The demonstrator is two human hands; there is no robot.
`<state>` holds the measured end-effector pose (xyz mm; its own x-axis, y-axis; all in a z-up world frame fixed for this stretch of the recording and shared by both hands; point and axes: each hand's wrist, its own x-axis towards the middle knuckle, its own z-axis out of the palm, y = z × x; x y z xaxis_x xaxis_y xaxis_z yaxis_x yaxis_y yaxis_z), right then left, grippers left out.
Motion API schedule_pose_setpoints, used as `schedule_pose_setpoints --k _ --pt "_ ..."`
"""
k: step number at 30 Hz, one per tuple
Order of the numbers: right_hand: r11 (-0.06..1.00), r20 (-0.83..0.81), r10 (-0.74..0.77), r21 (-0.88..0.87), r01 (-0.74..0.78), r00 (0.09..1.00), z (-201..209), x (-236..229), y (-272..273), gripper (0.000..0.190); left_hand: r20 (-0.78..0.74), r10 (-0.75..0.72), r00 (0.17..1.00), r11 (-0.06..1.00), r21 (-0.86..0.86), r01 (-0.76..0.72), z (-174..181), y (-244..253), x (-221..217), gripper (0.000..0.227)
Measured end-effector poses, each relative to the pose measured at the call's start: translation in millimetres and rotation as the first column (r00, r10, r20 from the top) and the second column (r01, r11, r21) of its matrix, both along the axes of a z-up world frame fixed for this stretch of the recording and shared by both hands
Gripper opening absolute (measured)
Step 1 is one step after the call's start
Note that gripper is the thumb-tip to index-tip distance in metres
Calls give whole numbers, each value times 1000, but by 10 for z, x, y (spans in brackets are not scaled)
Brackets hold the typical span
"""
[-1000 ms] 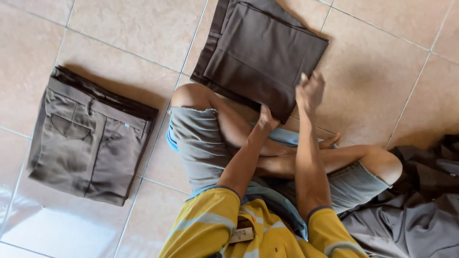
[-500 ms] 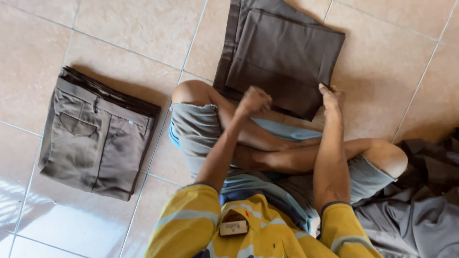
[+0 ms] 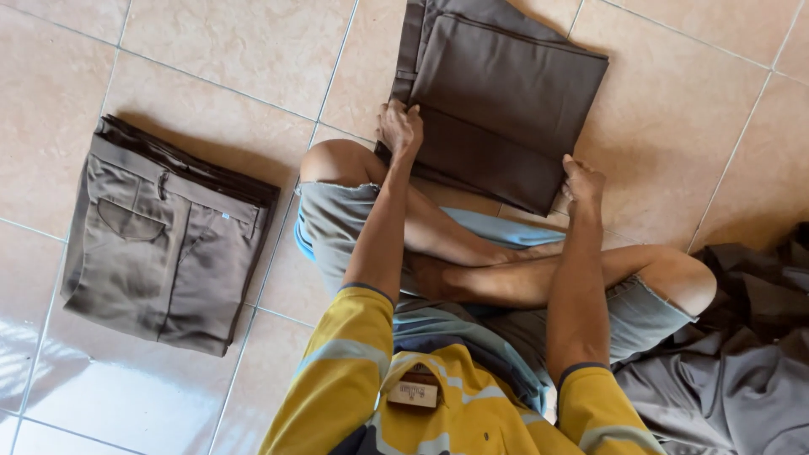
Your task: The person is sitting on the floor, smoothing out and folding brown trousers into neat stacks.
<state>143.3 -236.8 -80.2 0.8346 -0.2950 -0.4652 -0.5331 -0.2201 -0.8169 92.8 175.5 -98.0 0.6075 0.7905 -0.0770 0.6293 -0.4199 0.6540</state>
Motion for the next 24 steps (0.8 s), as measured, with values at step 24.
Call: schedule_pose_setpoints --k 24 --pt "799 67 93 -600 -34 993 331 -132 569 48 -176 -102 979 970 -234 59 437 559 -6 54"
